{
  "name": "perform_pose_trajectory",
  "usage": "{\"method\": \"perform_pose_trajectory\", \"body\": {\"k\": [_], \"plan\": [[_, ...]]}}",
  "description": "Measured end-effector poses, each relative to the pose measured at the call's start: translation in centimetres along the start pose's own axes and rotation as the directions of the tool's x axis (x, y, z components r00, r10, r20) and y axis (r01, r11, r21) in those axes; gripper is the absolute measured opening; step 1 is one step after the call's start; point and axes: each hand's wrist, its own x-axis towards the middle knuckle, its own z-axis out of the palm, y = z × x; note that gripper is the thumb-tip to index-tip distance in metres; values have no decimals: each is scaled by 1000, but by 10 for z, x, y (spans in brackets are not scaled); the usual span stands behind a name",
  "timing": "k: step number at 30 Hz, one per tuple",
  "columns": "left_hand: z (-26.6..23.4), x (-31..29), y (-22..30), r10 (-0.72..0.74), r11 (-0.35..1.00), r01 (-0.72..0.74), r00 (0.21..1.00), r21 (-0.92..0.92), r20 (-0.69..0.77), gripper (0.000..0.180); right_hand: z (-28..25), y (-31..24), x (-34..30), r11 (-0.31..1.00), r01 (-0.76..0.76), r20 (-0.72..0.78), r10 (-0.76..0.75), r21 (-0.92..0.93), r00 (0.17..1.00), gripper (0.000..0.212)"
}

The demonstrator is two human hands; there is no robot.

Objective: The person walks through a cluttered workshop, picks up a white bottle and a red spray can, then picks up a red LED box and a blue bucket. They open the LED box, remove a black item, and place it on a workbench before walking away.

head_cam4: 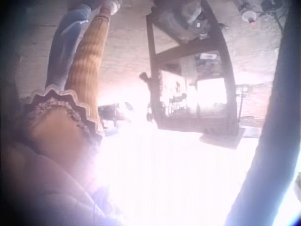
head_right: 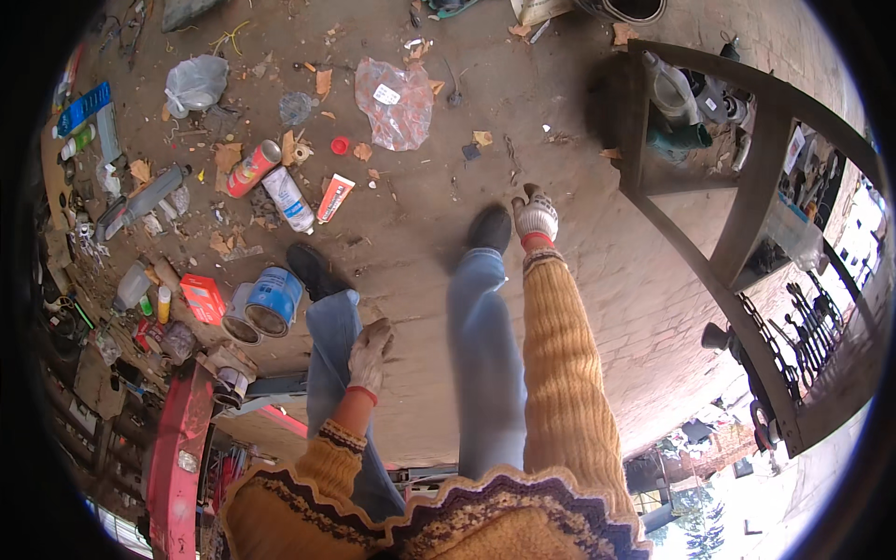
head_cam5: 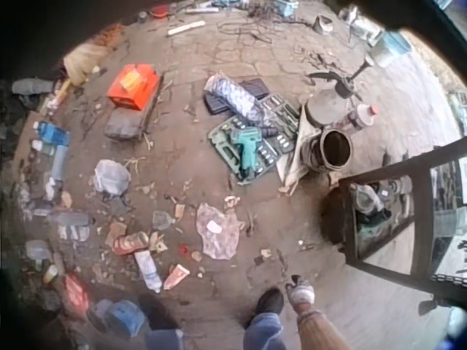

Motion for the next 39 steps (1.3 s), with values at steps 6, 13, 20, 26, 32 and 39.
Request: {"method": "perform_pose_trajectory", "body": {"k": [6,13,20,26,32,39], "plan": [[10,21,39,-51,967,66,996,-245,67,42,52,-40,70,968,-233,-248,204,-92,947,46],[24,11,88,49,935,25,979,-354,199,39,2,-12,54,956,-95,-272,173,277,947,33],[3,17,90,-26,885,143,965,-444,260,40,-145,120,90,559,-74,-290,534,826,794,33],[-11,21,82,-17,878,135,967,-459,253,42,-149,99,95,952,-245,-456,139,-183,879,49],[-16,14,96,-26,863,59,997,-501,73,46,50,-103,-5,866,438,-398,-323,241,859,47],[-42,16,108,18,814,8,999,-580,38,46,199,-260,-75,257,923,189,-929,-285,317,51]]}}
